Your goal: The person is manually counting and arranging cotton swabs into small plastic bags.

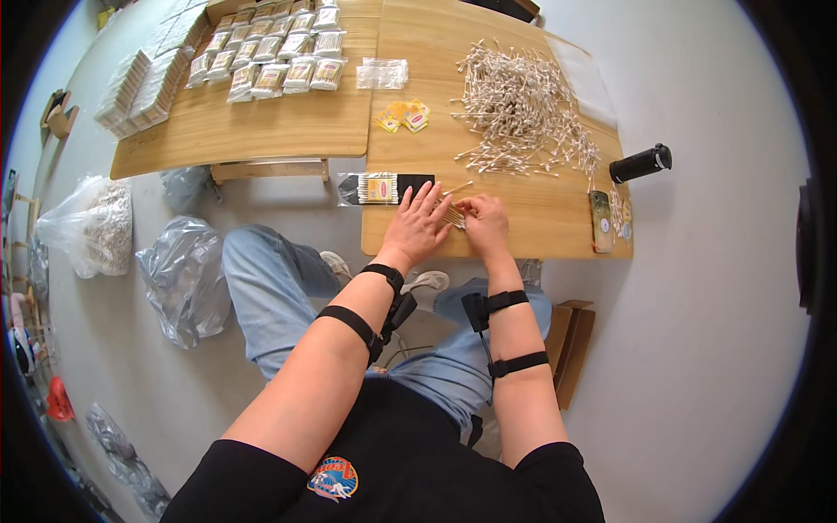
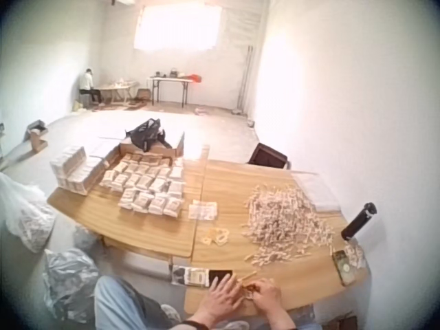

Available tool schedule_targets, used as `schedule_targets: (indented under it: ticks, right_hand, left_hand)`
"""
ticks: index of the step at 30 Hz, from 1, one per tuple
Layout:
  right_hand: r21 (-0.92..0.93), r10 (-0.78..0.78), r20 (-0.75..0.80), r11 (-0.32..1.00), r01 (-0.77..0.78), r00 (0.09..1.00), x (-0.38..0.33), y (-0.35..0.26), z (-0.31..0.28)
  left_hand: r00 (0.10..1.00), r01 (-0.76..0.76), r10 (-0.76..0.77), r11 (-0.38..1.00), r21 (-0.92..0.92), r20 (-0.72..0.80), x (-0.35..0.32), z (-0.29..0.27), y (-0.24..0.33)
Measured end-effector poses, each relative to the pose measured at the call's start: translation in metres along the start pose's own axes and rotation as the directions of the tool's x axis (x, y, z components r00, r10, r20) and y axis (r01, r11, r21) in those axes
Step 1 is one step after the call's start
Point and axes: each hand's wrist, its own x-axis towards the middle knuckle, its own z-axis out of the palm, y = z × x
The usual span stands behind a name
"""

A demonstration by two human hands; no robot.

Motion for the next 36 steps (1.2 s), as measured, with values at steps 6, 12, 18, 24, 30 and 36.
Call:
schedule_targets:
  ticks: [6,12,18,24,30,36]
  right_hand:
    - [0.014,-0.005,-0.119,1.000,0.006,0.993,0.024,-0.002,0.003]
    - [-0.165,-0.059,0.007,0.984,0.060,0.998,0.031,0.015,0.007]
    - [0.020,0.055,0.133,0.998,-0.058,0.990,0.014,0.007,0.002]
    - [-0.137,0.018,-0.162,0.990,-0.041,0.987,0.046,0.019,0.010]
    - [-0.278,-0.071,-0.107,0.960,0.039,0.992,0.036,0.008,0.016]
    - [0.019,-0.101,-0.152,0.994,0.105,0.983,0.011,0.010,0.007]
  left_hand:
    - [1.000,-0.021,0.020,0.999,0.036,0.019,0.000,-0.001,0.000]
    - [0.999,-0.006,0.005,1.000,0.014,0.035,0.000,-0.001,0.001]
    - [1.000,-0.015,0.015,1.000,0.015,-0.001,-0.001,-0.002,-0.001]
    - [0.998,-0.031,0.027,0.997,0.074,0.053,0.002,-0.003,0.003]
    - [0.999,-0.023,0.020,0.998,0.063,0.045,-0.001,-0.001,0.001]
    - [0.999,-0.033,0.033,0.999,0.024,0.007,0.001,-0.004,0.002]
